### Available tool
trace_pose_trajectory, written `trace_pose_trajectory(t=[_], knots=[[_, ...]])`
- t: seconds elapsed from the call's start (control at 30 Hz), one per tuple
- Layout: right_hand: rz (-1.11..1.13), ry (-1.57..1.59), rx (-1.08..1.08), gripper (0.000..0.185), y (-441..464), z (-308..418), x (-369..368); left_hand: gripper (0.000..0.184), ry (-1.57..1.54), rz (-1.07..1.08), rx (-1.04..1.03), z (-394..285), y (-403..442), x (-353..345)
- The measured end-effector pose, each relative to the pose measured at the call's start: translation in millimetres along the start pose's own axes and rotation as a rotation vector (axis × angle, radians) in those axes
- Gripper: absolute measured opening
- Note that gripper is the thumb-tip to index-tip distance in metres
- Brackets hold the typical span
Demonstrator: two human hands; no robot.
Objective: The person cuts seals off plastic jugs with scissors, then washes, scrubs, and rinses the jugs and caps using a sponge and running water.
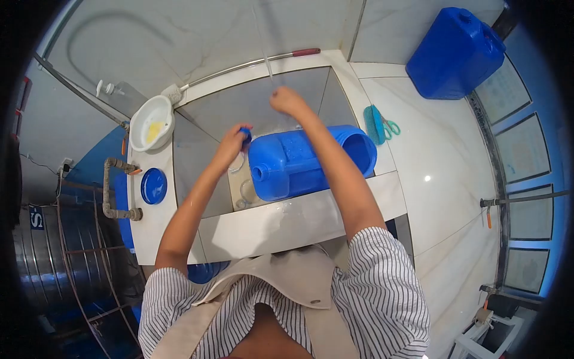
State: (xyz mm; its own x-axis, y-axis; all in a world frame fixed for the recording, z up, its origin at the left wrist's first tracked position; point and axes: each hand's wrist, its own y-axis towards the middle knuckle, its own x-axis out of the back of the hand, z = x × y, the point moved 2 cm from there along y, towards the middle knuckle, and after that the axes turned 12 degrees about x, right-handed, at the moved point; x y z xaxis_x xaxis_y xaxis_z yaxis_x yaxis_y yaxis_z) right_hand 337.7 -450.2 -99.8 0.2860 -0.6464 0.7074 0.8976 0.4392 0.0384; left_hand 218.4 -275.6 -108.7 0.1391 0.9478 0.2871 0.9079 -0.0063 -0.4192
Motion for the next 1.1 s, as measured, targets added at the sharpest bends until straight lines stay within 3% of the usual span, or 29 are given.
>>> trace_pose_trajectory(t=[0.1,0.17,0.2,0.27,0.4,0.47,0.5,0.57,0.6,0.67,0.7,0.77,0.9,1.1], knots=[[-0.070,-0.036,0.050,0.030,-35.0,-12.0,-31.3,0.031,0.055,-0.052,-0.084,38.3,-37.3,-8.8],[-0.088,-0.030,0.040,0.031,-52.1,-4.7,-42.7,0.033,0.411,-0.357,-0.718,29.4,-76.6,-27.9],[-0.123,-0.037,0.017,0.031,-61.4,2.1,-43.8,0.033,0.413,-0.357,-0.714,25.5,-92.3,-32.8],[-0.160,-0.048,-0.009,0.031,-68.8,6.6,-45.2,0.035,0.237,-0.223,-0.433,17.9,-111.8,-37.6],[-0.291,-0.003,0.057,0.026,-74.7,8.1,-52.5,0.039,0.320,-0.197,-0.421,13.9,-114.1,-32.6],[-0.294,-0.012,0.066,0.026,-75.2,10.3,-53.7,0.040,0.363,-0.193,-0.064,14.6,-107.2,-35.9],[-0.276,-0.024,0.048,0.028,-75.2,11.3,-52.0,0.040,0.363,-0.191,-0.069,9.2,-105.8,-35.6],[-0.263,-0.036,0.027,0.030,-76.6,12.7,-49.6,0.045,0.199,-0.141,0.136,4.7,-104.1,-33.6],[-0.252,-0.042,0.025,0.030,-77.0,13.3,-49.7,0.045,0.201,-0.139,0.134,4.8,-104.0,-33.8],[-0.239,-0.048,0.026,0.029,-76.6,14.5,-49.4,0.051,0.492,-0.279,-0.128,1.4,-104.7,-33.2],[-0.247,-0.049,0.045,0.029,-75.1,11.5,-51.9,0.051,0.493,-0.278,-0.127,2.2,-99.1,-31.7],[-0.254,-0.052,0.066,0.029,-75.4,10.9,-53.3,0.059,0.621,-0.158,0.068,8.1,-81.1,-28.0],[-0.258,-0.060,0.050,0.028,-73.8,11.5,-53.8,0.062,0.502,-0.023,0.143,20.0,-75.9,-26.0],[-0.244,-0.060,0.046,0.027,-78.5,13.7,-52.6,0.037,0.662,-0.240,-0.080,-6.4,-106.0,-34.4]])
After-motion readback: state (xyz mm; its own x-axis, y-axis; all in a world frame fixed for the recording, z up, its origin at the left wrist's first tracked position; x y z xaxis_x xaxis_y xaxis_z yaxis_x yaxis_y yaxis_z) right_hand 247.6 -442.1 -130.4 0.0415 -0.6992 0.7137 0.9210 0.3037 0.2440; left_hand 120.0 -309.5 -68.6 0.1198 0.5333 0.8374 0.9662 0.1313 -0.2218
